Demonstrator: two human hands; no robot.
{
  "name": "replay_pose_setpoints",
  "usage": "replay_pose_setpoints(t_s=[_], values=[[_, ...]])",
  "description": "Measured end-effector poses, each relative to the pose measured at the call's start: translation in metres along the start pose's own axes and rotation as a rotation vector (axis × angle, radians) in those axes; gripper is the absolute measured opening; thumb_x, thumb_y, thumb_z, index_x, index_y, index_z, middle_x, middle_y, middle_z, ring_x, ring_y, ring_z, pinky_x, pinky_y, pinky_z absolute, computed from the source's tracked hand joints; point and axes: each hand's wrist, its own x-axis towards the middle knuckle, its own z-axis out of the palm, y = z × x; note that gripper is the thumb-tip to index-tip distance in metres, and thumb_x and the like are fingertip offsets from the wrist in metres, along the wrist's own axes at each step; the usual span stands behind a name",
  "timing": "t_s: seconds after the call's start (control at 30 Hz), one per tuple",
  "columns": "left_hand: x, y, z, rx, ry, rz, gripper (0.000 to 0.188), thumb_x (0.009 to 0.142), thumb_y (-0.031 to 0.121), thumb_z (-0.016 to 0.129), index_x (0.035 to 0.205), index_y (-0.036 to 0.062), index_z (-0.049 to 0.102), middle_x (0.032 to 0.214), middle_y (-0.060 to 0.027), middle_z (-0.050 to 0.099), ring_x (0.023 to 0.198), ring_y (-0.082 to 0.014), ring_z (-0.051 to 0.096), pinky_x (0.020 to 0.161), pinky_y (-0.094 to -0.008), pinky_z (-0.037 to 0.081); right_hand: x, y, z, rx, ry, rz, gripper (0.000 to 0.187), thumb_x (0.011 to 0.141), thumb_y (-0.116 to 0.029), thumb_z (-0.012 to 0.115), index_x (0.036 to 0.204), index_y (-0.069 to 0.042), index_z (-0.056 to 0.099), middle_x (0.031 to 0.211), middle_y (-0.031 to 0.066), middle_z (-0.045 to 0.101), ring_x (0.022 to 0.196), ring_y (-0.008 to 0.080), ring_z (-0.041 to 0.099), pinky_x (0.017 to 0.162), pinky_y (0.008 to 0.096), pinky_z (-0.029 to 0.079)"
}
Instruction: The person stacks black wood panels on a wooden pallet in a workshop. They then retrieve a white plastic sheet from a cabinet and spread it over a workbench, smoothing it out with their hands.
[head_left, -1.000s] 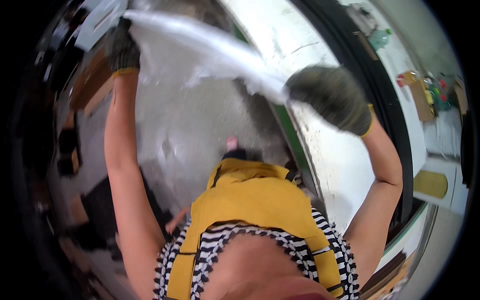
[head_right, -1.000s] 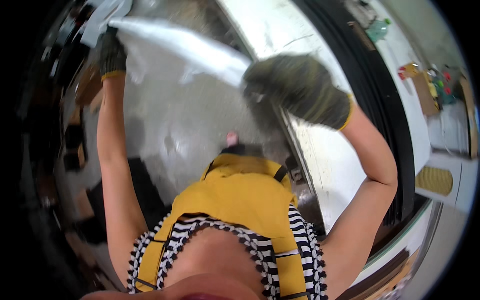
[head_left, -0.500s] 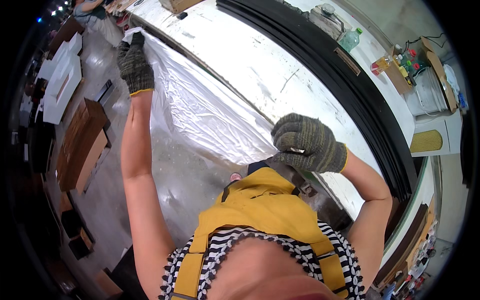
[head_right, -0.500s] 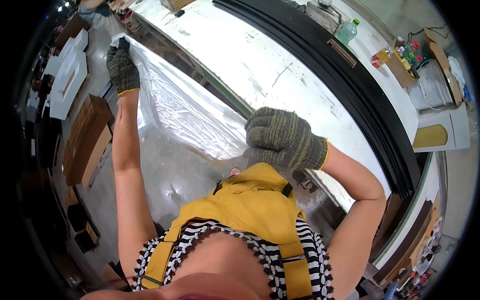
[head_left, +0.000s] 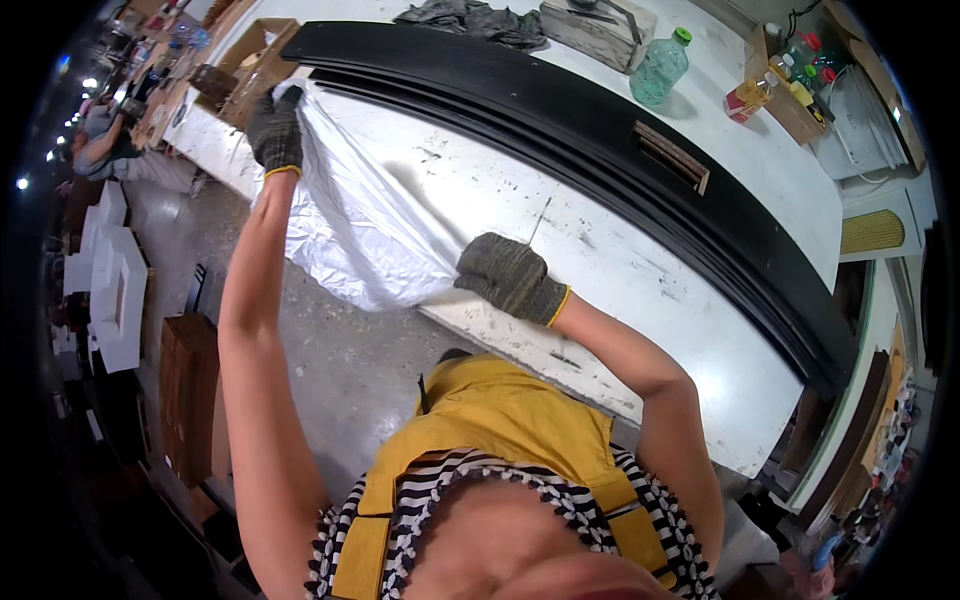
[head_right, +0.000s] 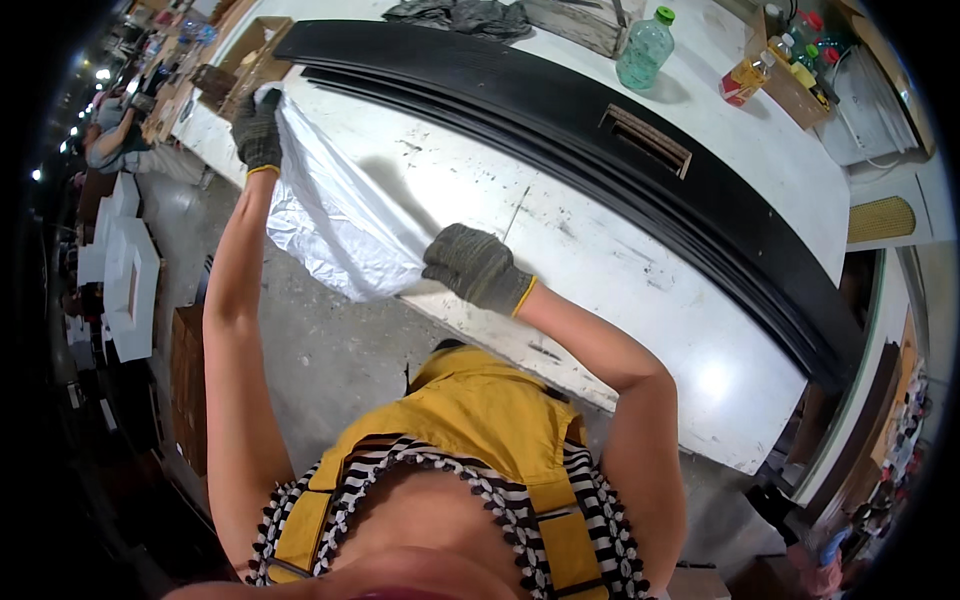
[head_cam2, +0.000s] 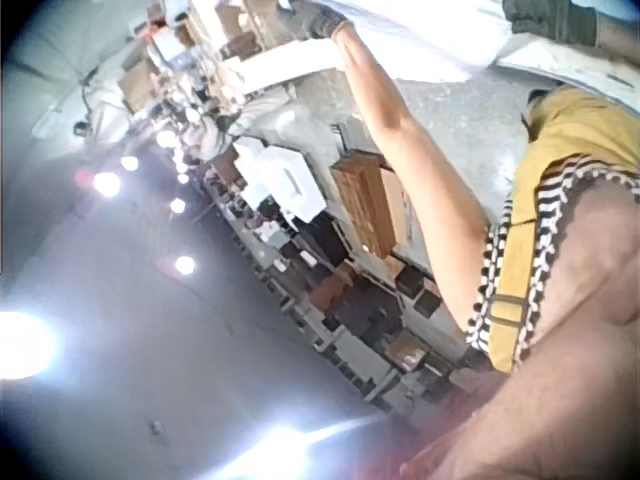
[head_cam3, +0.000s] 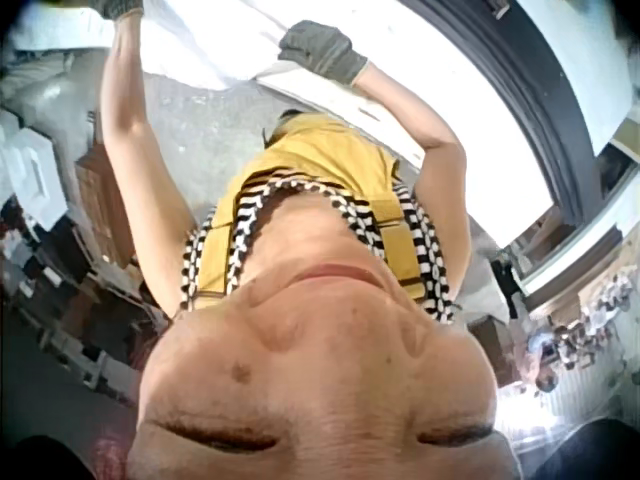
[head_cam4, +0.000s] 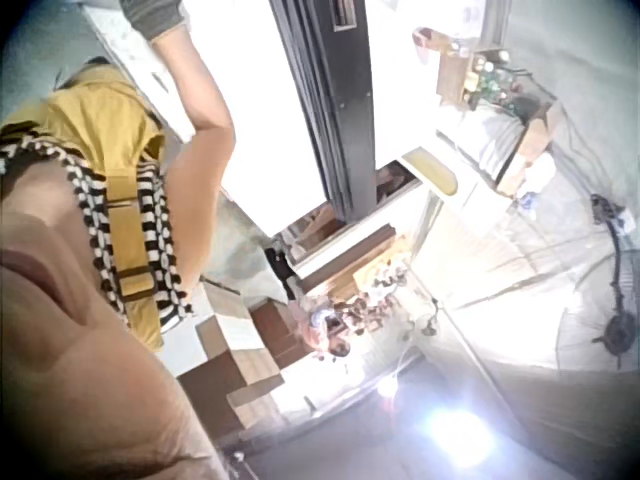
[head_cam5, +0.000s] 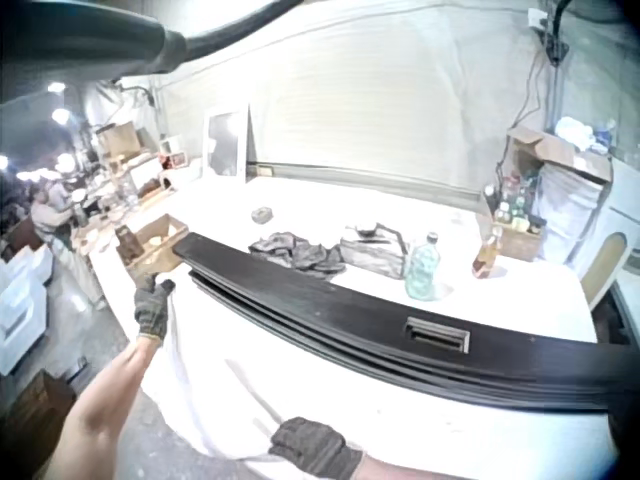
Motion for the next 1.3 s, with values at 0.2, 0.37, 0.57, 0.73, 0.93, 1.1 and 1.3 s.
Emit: replay_pose_setpoints(t_s=[0.2,0.37,0.57,0.73,0.93,1.1,1.3], values=[[-0.060,-0.016,0.123,0.238,-0.153,-0.198,0.049,0.070,0.053,0.071,0.105,0.0183,0.072,0.109,-0.0129,0.065,0.102,-0.0337,0.060,0.090,-0.0416,0.045,-0.033,0.070,-0.032,-0.406,-0.207,0.446,0.020,0.082,-0.028,0.065,0.092,-0.010,0.067,0.088,0.0065,0.065,0.084,0.0285,0.058,0.075,0.0392,0.049],[-0.094,-0.029,0.167,0.286,-0.305,-0.179,0.041,0.072,0.048,0.070,0.103,0.0201,0.072,0.108,-0.0101,0.064,0.103,-0.0317,0.057,0.090,-0.0407,0.043,-0.059,0.073,-0.051,-0.104,0.097,0.713,0.031,0.082,-0.025,0.067,0.110,-0.011,0.063,0.099,0.0088,0.065,0.086,0.0262,0.062,0.075,0.0361,0.051],[-0.088,-0.014,0.177,0.320,-0.329,-0.118,0.038,0.074,0.043,0.069,0.103,0.0192,0.071,0.109,-0.0074,0.064,0.102,-0.0300,0.057,0.089,-0.0397,0.044,-0.003,0.007,-0.165,-0.382,-0.222,0.734,0.039,0.085,-0.024,0.065,0.121,-0.013,0.059,0.111,0.0061,0.064,0.091,0.0210,0.065,0.081,0.0327,0.051],[-0.086,-0.036,0.141,-0.381,-0.323,-0.387,0.056,0.073,0.025,0.077,0.120,0.0011,0.059,0.118,-0.0150,0.057,0.106,-0.0292,0.055,0.092,-0.0393,0.043,0.106,0.100,-0.256,-1.385,0.033,-0.163,0.025,0.087,-0.013,0.060,0.111,-0.010,0.064,0.107,0.0075,0.066,0.091,0.0209,0.065,0.079,0.0306,0.053],[-0.150,0.044,0.054,-0.621,-0.323,-0.163,0.058,0.080,0.008,0.070,0.132,0.0025,0.045,0.130,-0.0131,0.050,0.123,-0.0276,0.044,0.102,-0.0362,0.040,0.167,0.314,-0.314,-1.071,-0.022,0.914,0.033,0.087,-0.025,0.055,0.111,-0.003,0.060,0.121,0.0228,0.057,0.114,0.0356,0.054,0.098,0.0424,0.044],[-0.231,0.015,0.073,-0.253,-0.685,0.503,0.045,0.083,0.023,0.065,0.124,0.0054,0.056,0.131,-0.0128,0.051,0.130,-0.0327,0.039,0.114,-0.0504,0.021,0.178,0.380,-0.338,-1.402,-0.593,0.888,0.042,0.074,-0.023,0.070,0.110,-0.002,0.062,0.115,0.0221,0.061,0.107,0.0364,0.059,0.088,0.0439,0.050],[-0.217,0.020,0.051,-0.188,-0.911,0.515,0.070,0.084,0.045,0.058,0.138,0.0054,0.040,0.144,-0.0187,0.036,0.139,-0.0357,0.024,0.115,-0.0533,0.013,0.182,0.370,-0.322,-1.368,-0.444,1.074,0.036,0.078,-0.023,0.066,0.108,-0.003,0.063,0.113,0.0221,0.062,0.104,0.0368,0.061,0.085,0.0441,0.051]])
